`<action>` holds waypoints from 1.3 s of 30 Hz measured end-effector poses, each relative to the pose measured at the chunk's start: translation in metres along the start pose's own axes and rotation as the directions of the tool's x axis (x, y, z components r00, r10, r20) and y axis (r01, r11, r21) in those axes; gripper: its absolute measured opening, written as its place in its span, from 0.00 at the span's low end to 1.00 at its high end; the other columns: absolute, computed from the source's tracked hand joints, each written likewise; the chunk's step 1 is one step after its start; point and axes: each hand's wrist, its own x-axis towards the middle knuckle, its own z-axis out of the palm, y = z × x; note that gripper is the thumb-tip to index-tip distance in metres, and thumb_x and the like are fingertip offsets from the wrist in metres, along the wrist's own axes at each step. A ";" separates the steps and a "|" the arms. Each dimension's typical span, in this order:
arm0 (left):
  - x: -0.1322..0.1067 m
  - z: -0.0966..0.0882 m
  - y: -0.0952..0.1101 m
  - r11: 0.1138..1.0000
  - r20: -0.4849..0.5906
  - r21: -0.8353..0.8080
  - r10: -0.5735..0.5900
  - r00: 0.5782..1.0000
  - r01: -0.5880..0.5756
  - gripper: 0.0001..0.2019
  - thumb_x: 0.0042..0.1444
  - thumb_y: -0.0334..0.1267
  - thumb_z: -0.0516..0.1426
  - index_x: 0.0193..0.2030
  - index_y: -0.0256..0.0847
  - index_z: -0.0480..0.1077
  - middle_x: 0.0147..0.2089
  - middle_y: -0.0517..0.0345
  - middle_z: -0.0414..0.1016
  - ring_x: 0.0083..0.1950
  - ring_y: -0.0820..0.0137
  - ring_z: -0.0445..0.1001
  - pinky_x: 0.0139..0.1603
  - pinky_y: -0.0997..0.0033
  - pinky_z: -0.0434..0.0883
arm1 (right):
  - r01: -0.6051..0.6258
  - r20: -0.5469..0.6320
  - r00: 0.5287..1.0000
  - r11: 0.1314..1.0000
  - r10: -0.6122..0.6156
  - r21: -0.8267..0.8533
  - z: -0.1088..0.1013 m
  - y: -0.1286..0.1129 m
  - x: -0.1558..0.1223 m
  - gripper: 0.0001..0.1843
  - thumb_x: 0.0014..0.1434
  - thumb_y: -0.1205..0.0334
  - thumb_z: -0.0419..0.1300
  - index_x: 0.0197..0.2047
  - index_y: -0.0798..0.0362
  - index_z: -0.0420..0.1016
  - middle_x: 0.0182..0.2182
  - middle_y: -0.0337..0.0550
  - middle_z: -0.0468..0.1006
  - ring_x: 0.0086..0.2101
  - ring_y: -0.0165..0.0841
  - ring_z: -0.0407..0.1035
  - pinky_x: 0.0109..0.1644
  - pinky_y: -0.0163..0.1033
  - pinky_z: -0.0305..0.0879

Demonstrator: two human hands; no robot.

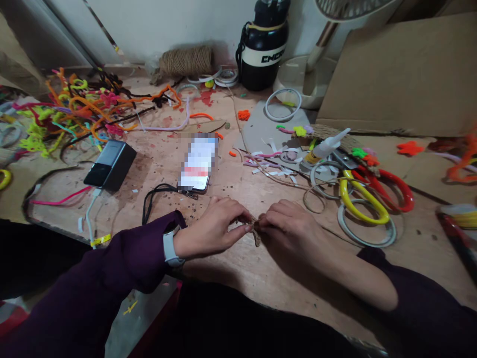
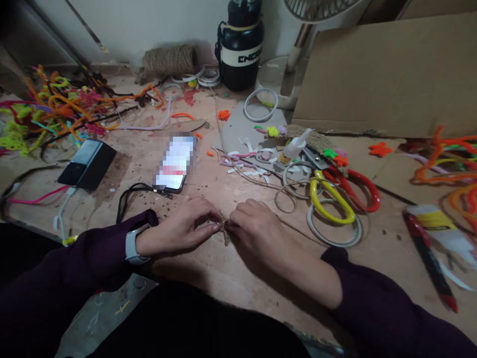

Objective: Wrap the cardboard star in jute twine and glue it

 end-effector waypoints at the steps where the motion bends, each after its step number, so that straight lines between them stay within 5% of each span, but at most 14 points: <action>1: 0.000 0.001 0.001 1.000 -0.001 0.004 -0.014 1.000 0.014 0.05 0.65 0.40 0.58 0.43 0.41 0.72 0.40 0.59 0.77 0.45 0.67 0.73 0.49 0.61 0.59 | 0.007 -0.011 1.000 1.000 -0.007 -0.024 0.000 -0.001 0.000 0.09 0.66 0.68 0.57 0.32 0.54 0.73 0.28 0.42 0.74 0.31 0.34 0.65 0.36 0.39 0.59; 19: -0.002 0.009 0.005 0.998 -0.008 0.061 -0.036 0.999 0.036 0.04 0.64 0.36 0.57 0.45 0.43 0.67 0.44 0.60 0.74 0.48 0.66 0.70 0.50 0.59 0.56 | 0.023 0.022 0.999 1.000 -0.024 0.006 -0.008 -0.007 -0.005 0.08 0.66 0.69 0.56 0.39 0.55 0.77 0.31 0.45 0.76 0.33 0.35 0.68 0.37 0.41 0.64; 39: -0.002 0.009 0.007 0.995 -0.003 0.084 -0.052 0.999 0.052 0.05 0.63 0.37 0.56 0.45 0.43 0.67 0.43 0.58 0.74 0.48 0.65 0.70 0.50 0.58 0.57 | 0.035 -0.088 0.995 0.999 -0.036 -0.014 0.000 -0.020 -0.015 0.09 0.67 0.70 0.55 0.40 0.55 0.77 0.30 0.46 0.76 0.31 0.33 0.68 0.33 0.39 0.66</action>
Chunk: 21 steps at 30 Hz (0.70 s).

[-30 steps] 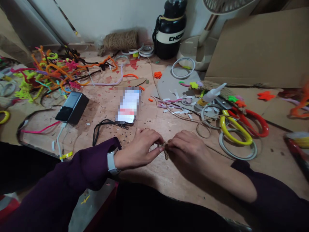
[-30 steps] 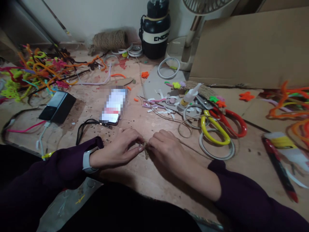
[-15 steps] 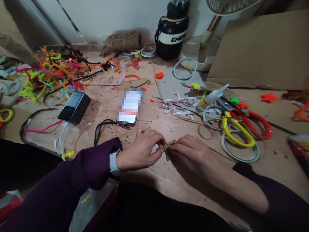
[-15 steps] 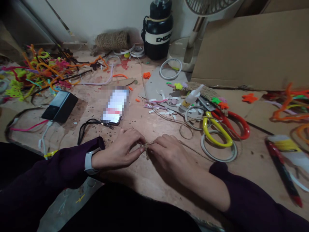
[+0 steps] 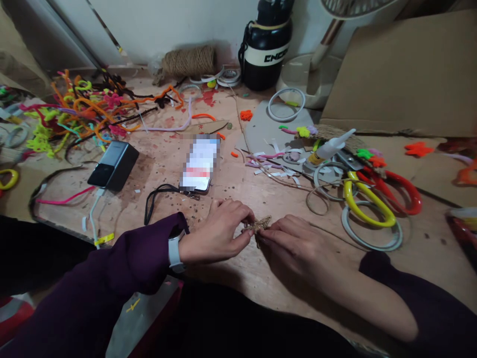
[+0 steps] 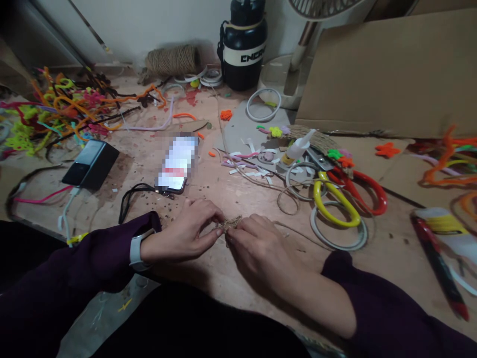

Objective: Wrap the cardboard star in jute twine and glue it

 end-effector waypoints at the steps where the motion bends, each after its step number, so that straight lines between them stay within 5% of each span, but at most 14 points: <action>1: 0.000 0.000 0.000 1.000 0.001 0.000 0.000 1.000 0.000 0.05 0.63 0.37 0.56 0.45 0.43 0.67 0.44 0.58 0.74 0.48 0.65 0.70 0.51 0.58 0.57 | -0.009 -0.011 1.000 1.000 0.009 0.019 0.001 0.000 -0.001 0.08 0.67 0.69 0.55 0.41 0.54 0.77 0.30 0.45 0.76 0.31 0.33 0.68 0.33 0.38 0.66; 8: -0.001 0.001 -0.001 1.000 0.000 0.007 -0.005 1.000 0.005 0.05 0.63 0.37 0.56 0.45 0.43 0.67 0.44 0.57 0.74 0.48 0.64 0.70 0.51 0.58 0.58 | -0.033 -0.038 0.999 0.999 0.032 -0.007 0.008 -0.009 -0.011 0.08 0.65 0.72 0.55 0.41 0.55 0.75 0.30 0.45 0.75 0.31 0.34 0.65 0.33 0.40 0.65; 21: -0.003 0.004 0.001 1.000 -0.053 -0.010 0.008 0.999 -0.009 0.06 0.61 0.35 0.57 0.45 0.41 0.67 0.42 0.57 0.74 0.46 0.64 0.70 0.50 0.59 0.58 | 0.195 0.024 0.979 0.895 -0.203 -0.402 0.013 -0.018 -0.017 0.10 0.61 0.76 0.56 0.43 0.66 0.78 0.26 0.47 0.74 0.29 0.37 0.62 0.32 0.44 0.62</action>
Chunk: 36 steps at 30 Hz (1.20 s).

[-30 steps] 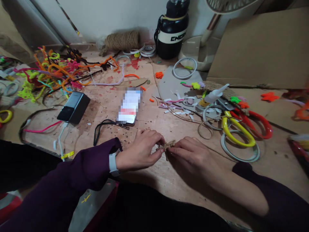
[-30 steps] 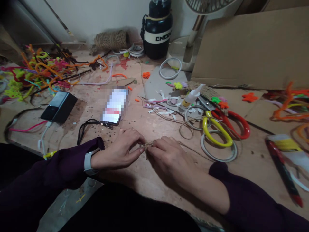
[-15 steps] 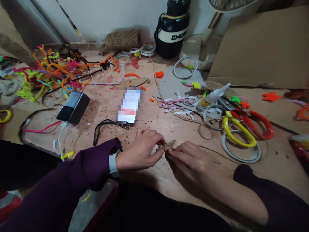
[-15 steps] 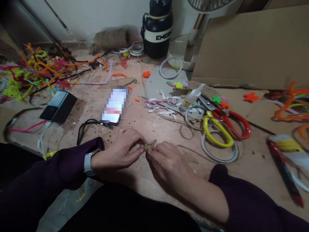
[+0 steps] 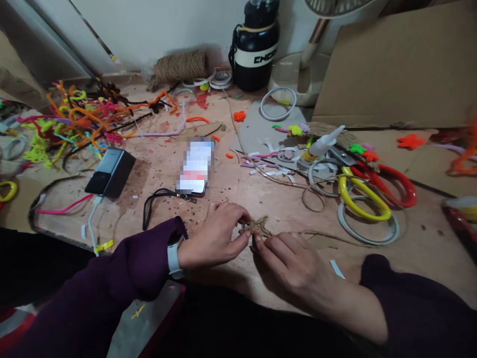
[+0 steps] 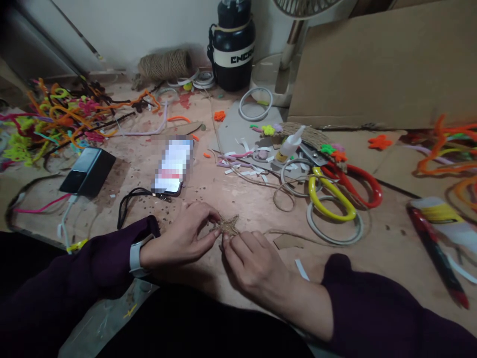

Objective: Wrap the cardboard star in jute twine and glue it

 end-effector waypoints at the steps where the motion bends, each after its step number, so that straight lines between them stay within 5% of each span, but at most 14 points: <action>1: 0.000 0.000 0.000 1.000 0.001 0.006 0.010 1.000 -0.010 0.06 0.62 0.35 0.57 0.45 0.41 0.66 0.42 0.57 0.74 0.46 0.65 0.70 0.50 0.59 0.58 | 0.003 -0.005 1.000 1.000 -0.003 -0.001 0.000 0.000 0.000 0.10 0.61 0.76 0.56 0.42 0.65 0.78 0.26 0.47 0.74 0.29 0.37 0.62 0.31 0.43 0.62; 11: -0.012 0.007 0.001 0.904 -0.083 0.395 0.213 0.973 -0.164 0.17 0.69 0.36 0.52 0.63 0.43 0.64 0.53 0.51 0.74 0.54 0.62 0.70 0.57 0.56 0.57 | -0.024 -0.065 0.998 0.998 0.020 -0.060 0.003 0.001 -0.001 0.11 0.64 0.74 0.54 0.41 0.61 0.78 0.26 0.44 0.73 0.29 0.35 0.63 0.32 0.41 0.61; 15: -0.011 0.009 -0.003 0.840 -0.012 0.477 0.302 0.953 -0.260 0.20 0.70 0.34 0.50 0.67 0.40 0.60 0.61 0.50 0.72 0.61 0.62 0.67 0.61 0.59 0.58 | -0.026 -0.091 0.996 0.997 0.019 -0.072 0.005 0.005 -0.002 0.11 0.64 0.75 0.53 0.42 0.64 0.78 0.26 0.45 0.72 0.29 0.35 0.62 0.33 0.42 0.59; 21: -0.010 0.015 -0.007 0.770 0.076 0.579 0.276 0.958 -0.268 0.23 0.73 0.42 0.44 0.70 0.37 0.57 0.73 0.52 0.58 0.72 0.62 0.55 0.69 0.58 0.52 | -0.064 -0.065 0.996 0.998 0.063 -0.005 0.005 0.007 -0.002 0.14 0.66 0.74 0.50 0.39 0.62 0.78 0.27 0.46 0.73 0.31 0.36 0.62 0.36 0.42 0.60; 30: -0.007 0.014 -0.008 0.755 0.109 0.588 0.284 0.953 -0.292 0.24 0.72 0.44 0.44 0.70 0.37 0.58 0.73 0.52 0.58 0.74 0.61 0.54 0.71 0.59 0.48 | -0.079 -0.062 0.995 0.997 0.080 0.019 0.008 0.007 -0.003 0.13 0.65 0.75 0.51 0.37 0.60 0.77 0.28 0.46 0.72 0.31 0.35 0.62 0.36 0.42 0.60; 36: -0.002 0.006 -0.008 0.880 0.072 0.396 0.257 0.964 -0.264 0.22 0.69 0.44 0.50 0.67 0.39 0.63 0.72 0.50 0.61 0.72 0.57 0.55 0.70 0.54 0.51 | -0.078 -0.090 0.993 0.997 0.080 0.022 0.010 0.008 -0.004 0.13 0.65 0.74 0.52 0.35 0.59 0.77 0.26 0.45 0.71 0.30 0.35 0.60 0.35 0.42 0.58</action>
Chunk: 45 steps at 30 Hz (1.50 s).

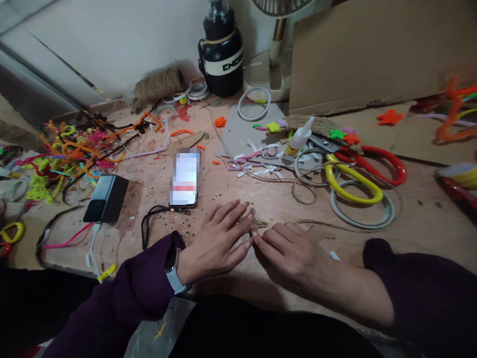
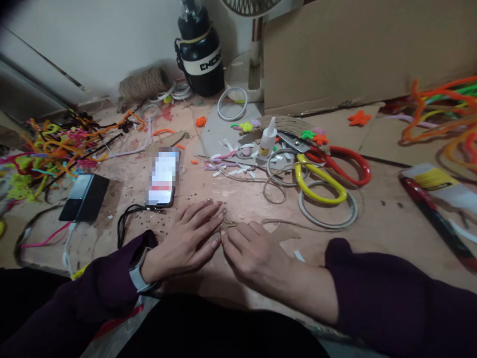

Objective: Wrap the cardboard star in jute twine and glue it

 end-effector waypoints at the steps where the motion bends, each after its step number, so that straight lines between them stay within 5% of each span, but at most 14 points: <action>1: 0.001 -0.002 -0.002 0.997 -0.008 -0.072 -0.004 1.000 0.004 0.22 0.69 0.44 0.51 0.67 0.40 0.63 0.71 0.49 0.62 0.71 0.57 0.57 0.69 0.53 0.53 | -0.002 0.004 1.000 1.000 0.002 0.006 0.000 0.000 0.000 0.13 0.65 0.74 0.52 0.35 0.60 0.77 0.26 0.45 0.71 0.30 0.35 0.60 0.35 0.42 0.58; 4: 0.004 -0.005 -0.006 0.965 -0.122 -0.259 -0.081 0.989 0.047 0.20 0.68 0.41 0.53 0.65 0.41 0.64 0.65 0.47 0.69 0.65 0.60 0.65 0.65 0.56 0.60 | -0.007 0.005 1.000 1.000 0.007 0.001 0.001 0.000 0.001 0.12 0.65 0.74 0.53 0.39 0.63 0.78 0.26 0.45 0.71 0.30 0.35 0.60 0.35 0.42 0.57; 7: 0.009 -0.004 -0.009 0.940 -0.220 -0.304 -0.229 0.948 0.156 0.10 0.68 0.36 0.55 0.53 0.43 0.73 0.52 0.51 0.76 0.56 0.63 0.70 0.60 0.57 0.62 | -0.004 -0.013 1.000 0.999 0.004 -0.033 0.002 -0.001 0.001 0.10 0.65 0.73 0.55 0.40 0.63 0.78 0.25 0.44 0.71 0.30 0.35 0.59 0.34 0.42 0.55; 21: 0.028 -0.002 -0.005 0.864 -0.072 -0.373 -0.391 0.918 0.339 0.05 0.62 0.35 0.62 0.45 0.46 0.76 0.40 0.59 0.75 0.46 0.66 0.72 0.49 0.60 0.61 | -0.022 -0.023 1.000 0.999 0.021 -0.036 0.002 -0.001 0.000 0.12 0.66 0.73 0.53 0.39 0.61 0.78 0.26 0.44 0.72 0.30 0.34 0.61 0.34 0.42 0.57; 31: 0.029 0.000 -0.004 0.878 -0.063 -0.342 -0.378 0.924 0.336 0.03 0.64 0.37 0.60 0.43 0.44 0.73 0.41 0.57 0.76 0.46 0.64 0.72 0.51 0.58 0.61 | -0.017 -0.029 0.999 0.999 0.016 -0.038 0.003 0.000 -0.001 0.12 0.66 0.74 0.53 0.38 0.61 0.78 0.25 0.43 0.72 0.28 0.33 0.61 0.32 0.41 0.58; 45: 0.030 -0.008 -0.001 0.977 -0.090 -0.142 -0.172 0.981 0.159 0.06 0.68 0.35 0.54 0.45 0.43 0.72 0.42 0.58 0.78 0.45 0.66 0.73 0.50 0.58 0.58 | -0.048 -0.037 0.998 0.999 0.048 -0.012 0.008 -0.001 -0.003 0.11 0.65 0.73 0.55 0.35 0.60 0.79 0.24 0.43 0.70 0.29 0.33 0.59 0.33 0.41 0.56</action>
